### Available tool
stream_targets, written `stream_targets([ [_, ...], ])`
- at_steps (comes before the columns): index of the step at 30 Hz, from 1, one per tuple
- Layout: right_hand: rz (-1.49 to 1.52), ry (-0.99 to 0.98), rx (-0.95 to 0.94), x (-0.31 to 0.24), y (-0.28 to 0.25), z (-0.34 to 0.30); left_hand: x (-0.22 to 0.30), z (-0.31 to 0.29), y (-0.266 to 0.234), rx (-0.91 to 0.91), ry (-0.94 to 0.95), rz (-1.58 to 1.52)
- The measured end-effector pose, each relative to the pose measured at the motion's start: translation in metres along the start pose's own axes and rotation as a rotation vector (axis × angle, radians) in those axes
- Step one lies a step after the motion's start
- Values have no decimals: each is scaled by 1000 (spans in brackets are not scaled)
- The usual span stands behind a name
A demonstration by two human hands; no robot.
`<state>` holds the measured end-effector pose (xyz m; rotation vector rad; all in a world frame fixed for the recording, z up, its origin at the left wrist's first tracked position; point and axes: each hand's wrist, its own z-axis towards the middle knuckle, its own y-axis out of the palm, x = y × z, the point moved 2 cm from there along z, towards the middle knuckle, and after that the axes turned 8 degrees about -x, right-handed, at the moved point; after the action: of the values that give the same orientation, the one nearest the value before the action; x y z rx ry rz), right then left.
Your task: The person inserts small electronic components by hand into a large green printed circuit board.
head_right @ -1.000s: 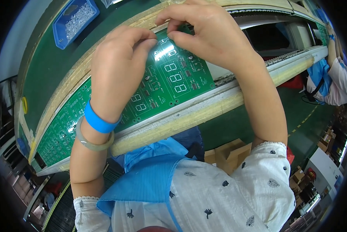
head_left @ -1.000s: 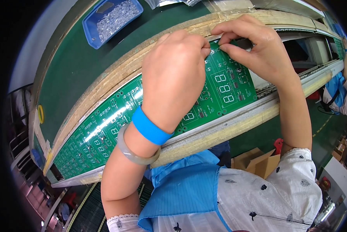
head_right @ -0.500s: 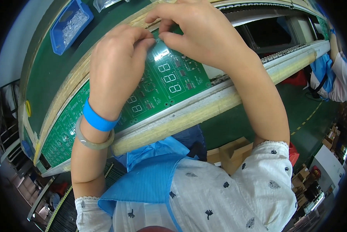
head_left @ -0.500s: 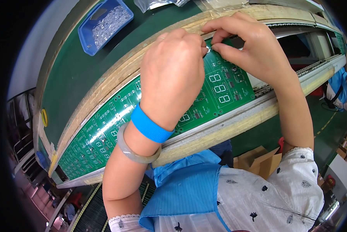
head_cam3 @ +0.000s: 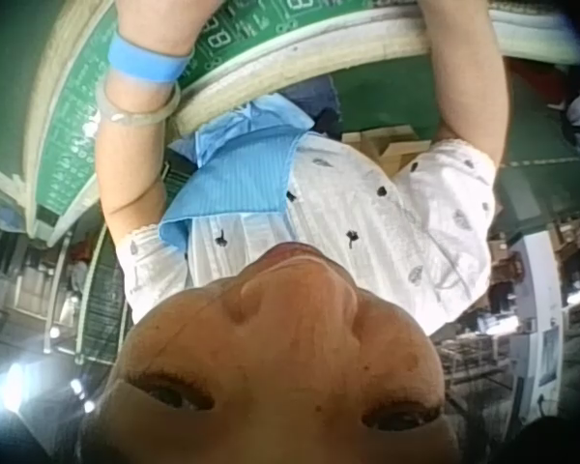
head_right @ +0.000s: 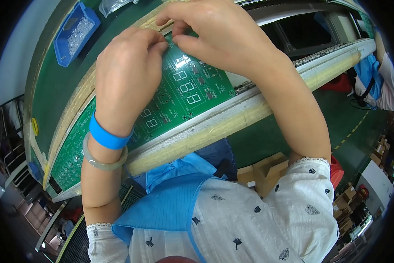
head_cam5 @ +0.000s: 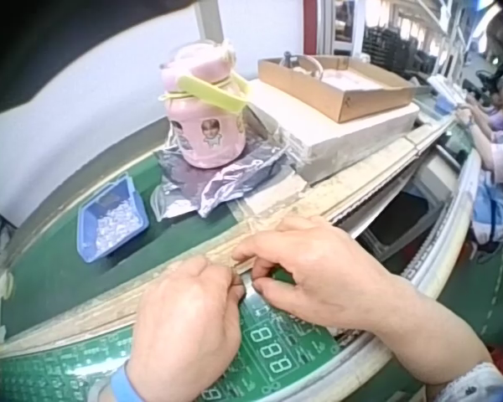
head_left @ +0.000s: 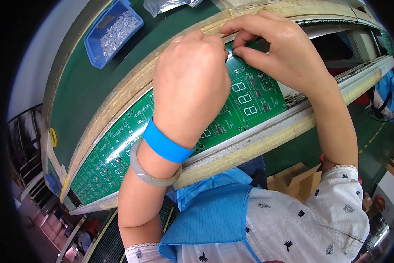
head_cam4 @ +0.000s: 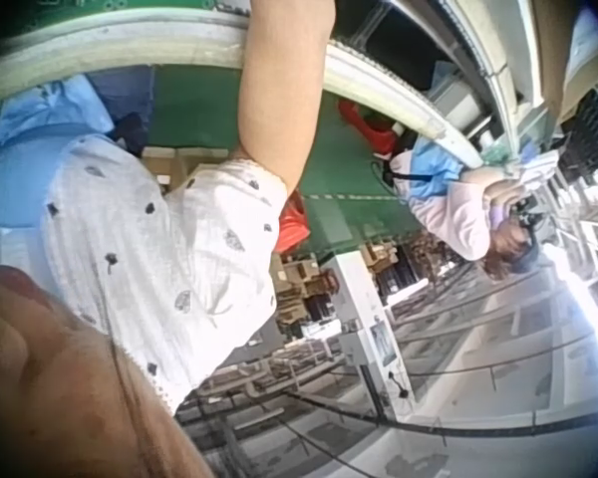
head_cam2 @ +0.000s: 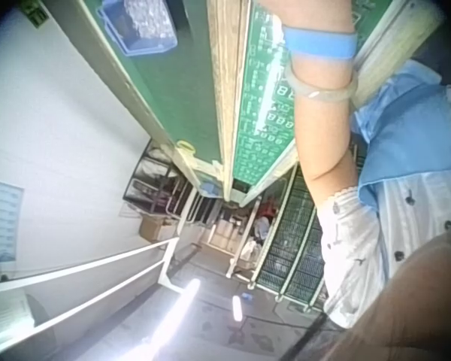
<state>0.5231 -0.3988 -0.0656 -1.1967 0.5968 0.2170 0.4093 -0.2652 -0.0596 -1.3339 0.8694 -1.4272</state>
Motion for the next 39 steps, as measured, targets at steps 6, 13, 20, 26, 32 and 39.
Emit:
stream_targets([
  [6, 22, 13, -10, 0, 0, 0, 0, 1, -1, -11, -19, 0],
  [13, 24, -4, 3, 0, 0, 0, 2, 1, 2, 50, 64, 16],
  [20, -12, -37, 7, 2, 0, 0, 0, 2, 0, 27, 11, -107],
  [26, -12, 22, -29, 0, 0, 0, -5, -2, 5, 66, 54, -158],
  [32, -33, 4, -37, -5, 1, 3, -12, -4, 4, 111, 70, -221],
  [39, -44, 51, 9, -11, 5, -1, -38, -10, -28, 216, -71, -290],
])
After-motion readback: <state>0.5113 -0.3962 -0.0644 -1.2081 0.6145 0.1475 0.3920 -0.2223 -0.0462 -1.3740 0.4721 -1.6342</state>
